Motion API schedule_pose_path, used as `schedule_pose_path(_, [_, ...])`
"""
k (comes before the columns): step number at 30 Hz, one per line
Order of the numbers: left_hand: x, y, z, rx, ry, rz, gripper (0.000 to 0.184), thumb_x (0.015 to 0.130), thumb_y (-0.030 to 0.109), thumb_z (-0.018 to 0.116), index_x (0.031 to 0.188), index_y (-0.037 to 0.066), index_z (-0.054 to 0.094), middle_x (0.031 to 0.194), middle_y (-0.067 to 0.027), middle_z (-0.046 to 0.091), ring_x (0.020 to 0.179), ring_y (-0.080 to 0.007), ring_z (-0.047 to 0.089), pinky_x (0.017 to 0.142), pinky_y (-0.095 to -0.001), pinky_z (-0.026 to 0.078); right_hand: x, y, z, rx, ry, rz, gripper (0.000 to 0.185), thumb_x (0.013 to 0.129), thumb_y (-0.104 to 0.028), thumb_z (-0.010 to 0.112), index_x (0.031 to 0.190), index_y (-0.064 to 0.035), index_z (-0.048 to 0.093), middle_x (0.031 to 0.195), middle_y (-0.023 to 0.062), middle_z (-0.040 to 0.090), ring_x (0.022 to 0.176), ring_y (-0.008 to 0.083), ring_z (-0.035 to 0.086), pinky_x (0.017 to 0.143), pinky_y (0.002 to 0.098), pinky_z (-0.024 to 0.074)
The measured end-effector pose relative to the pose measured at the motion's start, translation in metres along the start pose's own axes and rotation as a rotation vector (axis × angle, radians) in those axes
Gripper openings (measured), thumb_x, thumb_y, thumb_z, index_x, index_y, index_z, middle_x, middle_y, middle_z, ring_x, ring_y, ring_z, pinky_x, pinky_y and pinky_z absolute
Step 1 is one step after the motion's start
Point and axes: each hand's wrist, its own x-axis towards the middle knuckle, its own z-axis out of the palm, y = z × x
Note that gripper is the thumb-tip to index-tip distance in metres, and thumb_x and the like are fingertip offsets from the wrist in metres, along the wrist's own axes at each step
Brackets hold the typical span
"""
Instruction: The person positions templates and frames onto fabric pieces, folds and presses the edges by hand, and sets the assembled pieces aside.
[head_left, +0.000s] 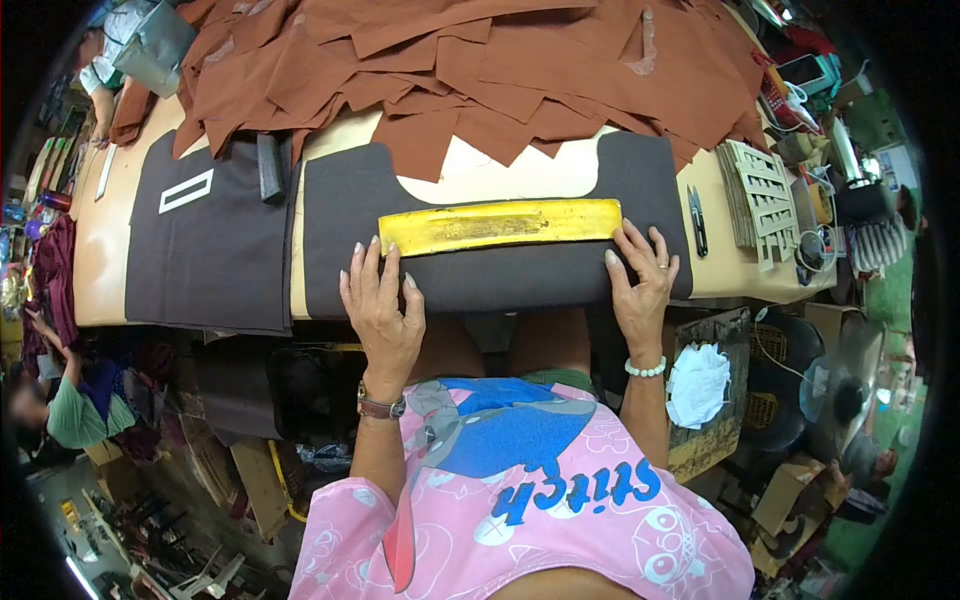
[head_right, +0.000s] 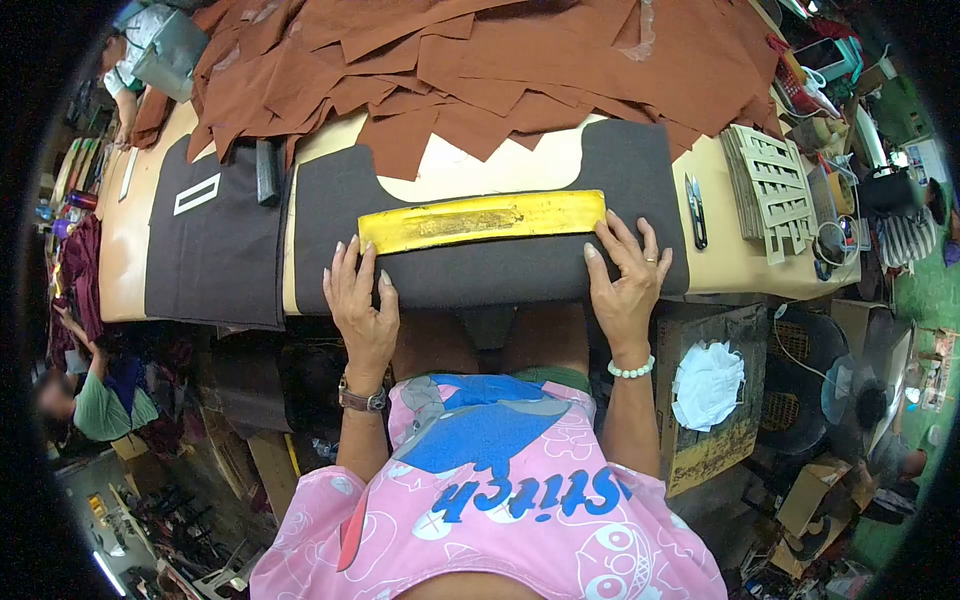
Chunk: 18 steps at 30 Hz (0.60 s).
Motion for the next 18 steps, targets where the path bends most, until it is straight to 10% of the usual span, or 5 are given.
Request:
schedule_pose_path(14, [0.029, 0.019, -0.012, 0.315, -0.060, 0.033, 0.028, 0.082, 0.017, 0.055, 0.106, 0.002, 0.057, 0.122, -0.0117, 0.054, 0.126, -0.0341, 0.039, 0.103, -0.0639, 0.018, 0.014, -0.015, -0.013, -0.067, 0.119, -0.113, 0.021, 0.080, -0.023, 0.063, 0.088, -0.0043, 0.068, 0.111, 0.0113, 0.060, 0.113, 0.0332, 0.048, 0.096, 0.0543, 0.0303])
schedule_pose_path(16, [0.033, 0.021, -0.014, 0.314, -0.072, 0.025, 0.024, 0.081, 0.017, 0.056, 0.101, 0.003, 0.057, 0.116, -0.0105, 0.057, 0.123, -0.0326, 0.043, 0.102, -0.0648, 0.018, 0.015, -0.061, -0.034, 0.317, 0.053, -0.201, 0.015, 0.077, -0.013, 0.064, 0.087, -0.0017, 0.066, 0.100, 0.0140, 0.063, 0.097, 0.0293, 0.059, 0.089, 0.0390, 0.0415])
schedule_pose_path(18, [0.035, 0.019, -0.013, 0.323, -0.070, 0.049, 0.022, 0.081, 0.017, 0.058, 0.097, 0.003, 0.057, 0.113, -0.0098, 0.058, 0.120, -0.0320, 0.046, 0.101, -0.0659, 0.019, 0.004, -0.119, -0.068, 1.125, -0.524, -0.199, 0.024, 0.085, -0.011, 0.056, 0.105, 0.0011, 0.062, 0.107, 0.0126, 0.062, 0.100, 0.0219, 0.058, 0.090, 0.0317, 0.0428])
